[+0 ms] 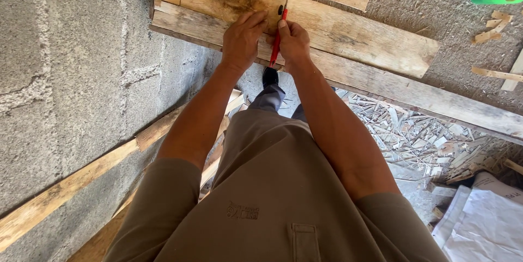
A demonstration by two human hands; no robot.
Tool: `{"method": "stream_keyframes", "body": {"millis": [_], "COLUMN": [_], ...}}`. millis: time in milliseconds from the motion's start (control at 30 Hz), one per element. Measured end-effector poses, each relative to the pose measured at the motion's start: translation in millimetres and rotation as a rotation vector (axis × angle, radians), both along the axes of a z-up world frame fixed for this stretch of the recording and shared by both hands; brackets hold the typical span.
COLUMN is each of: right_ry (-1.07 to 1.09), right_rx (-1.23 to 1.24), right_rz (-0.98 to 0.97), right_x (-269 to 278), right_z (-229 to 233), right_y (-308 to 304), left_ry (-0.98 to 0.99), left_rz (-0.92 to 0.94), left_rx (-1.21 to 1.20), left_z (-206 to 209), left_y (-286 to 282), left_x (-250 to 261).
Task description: Applying and trimming edge banding or veneer strips on a wooden board using a utility knife.
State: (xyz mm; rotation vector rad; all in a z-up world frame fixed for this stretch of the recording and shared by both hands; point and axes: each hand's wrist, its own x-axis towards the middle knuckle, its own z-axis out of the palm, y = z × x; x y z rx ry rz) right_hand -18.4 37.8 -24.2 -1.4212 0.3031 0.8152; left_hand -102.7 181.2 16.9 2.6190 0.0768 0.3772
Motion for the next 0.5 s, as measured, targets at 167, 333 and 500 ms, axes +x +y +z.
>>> {"method": "stream_keyframes", "body": {"millis": [167,333,500], "right_ry": [0.022,0.044,0.125], "right_rx": [-0.029,-0.034,-0.085], "right_rz": [-0.009,-0.022,-0.027], "right_x": [3,4,3], "right_z": [-2,-3,11], "right_y": [1,1,5], "left_ry": [0.012,0.017,0.048], "left_rz": [-0.025,-0.04,-0.055], "left_rx": [0.003,0.004,0.009], "left_z": [5,7,11], "left_y": [3,6,9], "left_x": [3,9,16]}}
